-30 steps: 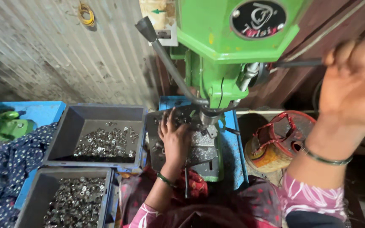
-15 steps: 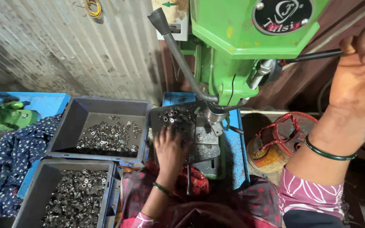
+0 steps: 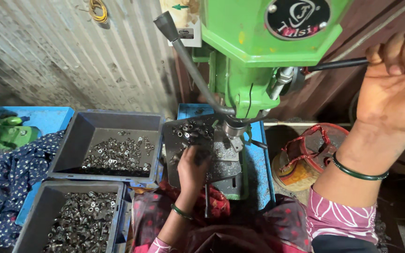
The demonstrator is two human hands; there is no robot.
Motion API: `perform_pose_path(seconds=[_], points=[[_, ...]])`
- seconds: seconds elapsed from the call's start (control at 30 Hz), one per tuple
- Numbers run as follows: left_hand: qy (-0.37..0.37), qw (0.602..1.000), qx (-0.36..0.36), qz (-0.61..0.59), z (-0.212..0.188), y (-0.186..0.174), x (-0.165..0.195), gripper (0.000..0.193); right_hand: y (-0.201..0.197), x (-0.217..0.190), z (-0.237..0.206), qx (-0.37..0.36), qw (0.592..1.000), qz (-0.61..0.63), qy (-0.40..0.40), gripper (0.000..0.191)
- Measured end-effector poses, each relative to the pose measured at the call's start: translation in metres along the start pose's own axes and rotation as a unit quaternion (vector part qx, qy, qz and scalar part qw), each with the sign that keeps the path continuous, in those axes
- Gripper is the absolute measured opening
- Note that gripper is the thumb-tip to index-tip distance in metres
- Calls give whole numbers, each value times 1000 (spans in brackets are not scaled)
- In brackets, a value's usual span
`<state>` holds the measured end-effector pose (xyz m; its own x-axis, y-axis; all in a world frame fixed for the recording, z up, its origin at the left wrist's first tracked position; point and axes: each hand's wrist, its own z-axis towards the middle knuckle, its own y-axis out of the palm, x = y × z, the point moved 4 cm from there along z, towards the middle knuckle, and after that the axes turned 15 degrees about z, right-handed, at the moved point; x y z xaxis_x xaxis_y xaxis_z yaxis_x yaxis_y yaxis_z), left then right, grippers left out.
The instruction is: The person operates a green drill press to drill holes in small metal parts. They pick each part from a bin, position it under the drill bit, lower the lever to drill, then remove the part and place it back into the bin. The process is repeated continuously throughout the clip.
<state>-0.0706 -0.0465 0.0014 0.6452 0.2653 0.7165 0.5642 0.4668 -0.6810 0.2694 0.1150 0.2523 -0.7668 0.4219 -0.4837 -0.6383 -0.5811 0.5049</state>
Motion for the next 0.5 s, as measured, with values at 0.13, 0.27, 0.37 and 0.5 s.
perform_pose_path(seconds=[0.13, 0.27, 0.37, 0.5], points=[[-11, 946, -17, -322, 12, 13, 3, 27, -2, -1, -2, 4, 1000, 1, -4, 49], [27, 955, -6, -295, 22, 28, 19, 24, -4, -3, -4, 8, 1000, 3, -8, 49], [27, 962, 3, -270, 24, 31, 33, 23, -4, -3, -4, 10, 1000, 5, -11, 49], [108, 983, 100, -105, 13, 17, 53, 29, -1, -4, -3, 12, 1000, 11, -16, 49]])
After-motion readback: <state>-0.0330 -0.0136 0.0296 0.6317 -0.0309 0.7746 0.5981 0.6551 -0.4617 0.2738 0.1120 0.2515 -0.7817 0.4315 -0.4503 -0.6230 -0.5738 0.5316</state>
